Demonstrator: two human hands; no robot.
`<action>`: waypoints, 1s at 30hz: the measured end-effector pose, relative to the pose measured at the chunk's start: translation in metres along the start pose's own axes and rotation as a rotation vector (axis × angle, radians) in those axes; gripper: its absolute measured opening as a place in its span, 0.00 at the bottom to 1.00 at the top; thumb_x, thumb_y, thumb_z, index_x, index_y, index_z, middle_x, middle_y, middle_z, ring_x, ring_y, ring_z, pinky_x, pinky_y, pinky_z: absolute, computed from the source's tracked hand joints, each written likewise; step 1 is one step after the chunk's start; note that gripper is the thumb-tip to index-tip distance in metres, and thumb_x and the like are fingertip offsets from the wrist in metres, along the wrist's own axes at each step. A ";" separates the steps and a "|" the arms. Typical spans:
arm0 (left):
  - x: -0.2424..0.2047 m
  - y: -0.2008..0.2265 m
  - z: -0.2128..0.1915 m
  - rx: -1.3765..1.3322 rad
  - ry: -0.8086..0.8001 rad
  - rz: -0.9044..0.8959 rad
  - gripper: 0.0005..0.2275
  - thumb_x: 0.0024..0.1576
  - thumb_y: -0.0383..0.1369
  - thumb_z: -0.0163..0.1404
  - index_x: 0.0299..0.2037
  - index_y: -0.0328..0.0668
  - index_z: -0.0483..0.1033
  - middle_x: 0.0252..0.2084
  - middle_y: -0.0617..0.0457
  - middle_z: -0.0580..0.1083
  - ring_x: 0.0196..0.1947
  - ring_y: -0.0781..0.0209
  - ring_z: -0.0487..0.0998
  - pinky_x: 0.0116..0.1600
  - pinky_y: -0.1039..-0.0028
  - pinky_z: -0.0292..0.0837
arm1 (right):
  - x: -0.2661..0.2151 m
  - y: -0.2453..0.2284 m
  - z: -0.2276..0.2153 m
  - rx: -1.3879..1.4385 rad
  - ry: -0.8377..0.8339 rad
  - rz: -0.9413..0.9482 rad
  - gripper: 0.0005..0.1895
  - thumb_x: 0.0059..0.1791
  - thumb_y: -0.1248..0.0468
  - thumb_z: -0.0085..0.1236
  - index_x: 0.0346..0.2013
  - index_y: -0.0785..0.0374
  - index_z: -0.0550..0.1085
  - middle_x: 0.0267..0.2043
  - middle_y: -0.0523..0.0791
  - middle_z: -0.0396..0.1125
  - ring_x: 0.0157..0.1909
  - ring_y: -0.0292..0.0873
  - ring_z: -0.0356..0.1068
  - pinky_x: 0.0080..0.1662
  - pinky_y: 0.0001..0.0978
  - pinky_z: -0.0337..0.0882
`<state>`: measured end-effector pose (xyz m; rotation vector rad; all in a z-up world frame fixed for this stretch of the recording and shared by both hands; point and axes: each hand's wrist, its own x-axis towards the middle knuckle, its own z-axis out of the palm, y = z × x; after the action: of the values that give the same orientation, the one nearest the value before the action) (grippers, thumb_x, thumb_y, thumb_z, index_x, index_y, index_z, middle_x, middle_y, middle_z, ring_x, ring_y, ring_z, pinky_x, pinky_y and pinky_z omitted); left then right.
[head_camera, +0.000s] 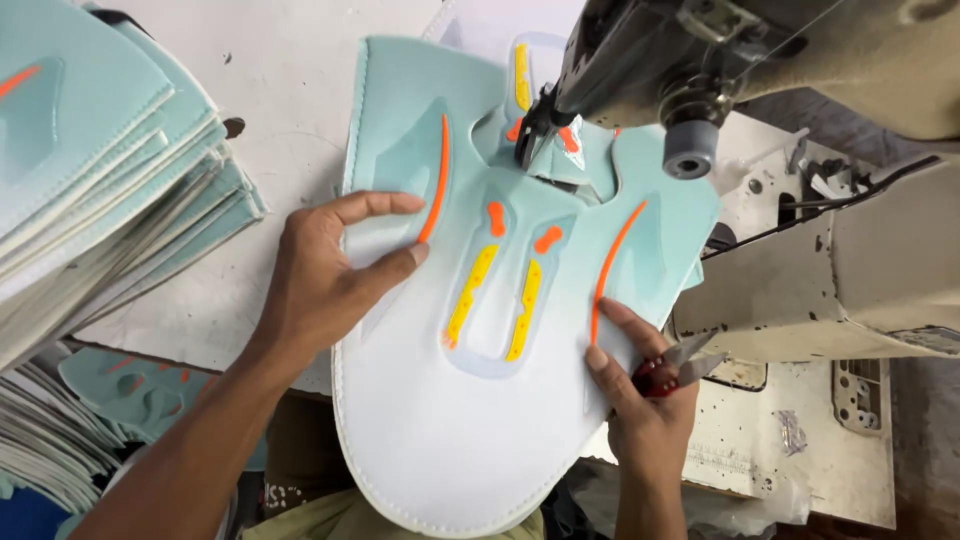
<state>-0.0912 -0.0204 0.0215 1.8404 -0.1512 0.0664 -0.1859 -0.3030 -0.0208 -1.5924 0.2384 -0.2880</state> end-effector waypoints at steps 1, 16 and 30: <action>0.002 -0.001 0.001 -0.045 -0.017 -0.022 0.15 0.51 0.28 0.61 0.48 0.37 0.81 0.37 0.52 0.83 0.34 0.70 0.80 0.41 0.78 0.78 | 0.001 0.001 -0.001 0.031 -0.004 -0.027 0.24 0.46 0.72 0.63 0.57 0.73 0.73 0.52 0.50 0.73 0.51 0.40 0.72 0.53 0.30 0.73; 0.035 -0.003 0.017 -0.122 -0.006 0.022 0.15 0.52 0.28 0.60 0.50 0.35 0.79 0.42 0.50 0.81 0.37 0.68 0.81 0.43 0.77 0.81 | 0.056 -0.010 0.000 0.206 -0.056 -0.024 0.25 0.47 0.76 0.60 0.59 0.77 0.70 0.56 0.54 0.72 0.51 0.41 0.74 0.52 0.30 0.76; 0.079 -0.061 0.018 -0.275 0.247 0.197 0.20 0.63 0.29 0.51 0.65 0.37 0.64 0.52 0.48 0.75 0.51 0.64 0.75 0.58 0.72 0.71 | 0.090 -0.027 -0.002 0.079 -0.078 -0.028 0.24 0.47 0.73 0.62 0.58 0.76 0.72 0.46 0.50 0.74 0.40 0.36 0.75 0.42 0.27 0.77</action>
<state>-0.0055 -0.0274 -0.0315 1.5248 -0.1588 0.3903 -0.1025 -0.3327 0.0099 -1.5261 0.1429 -0.2534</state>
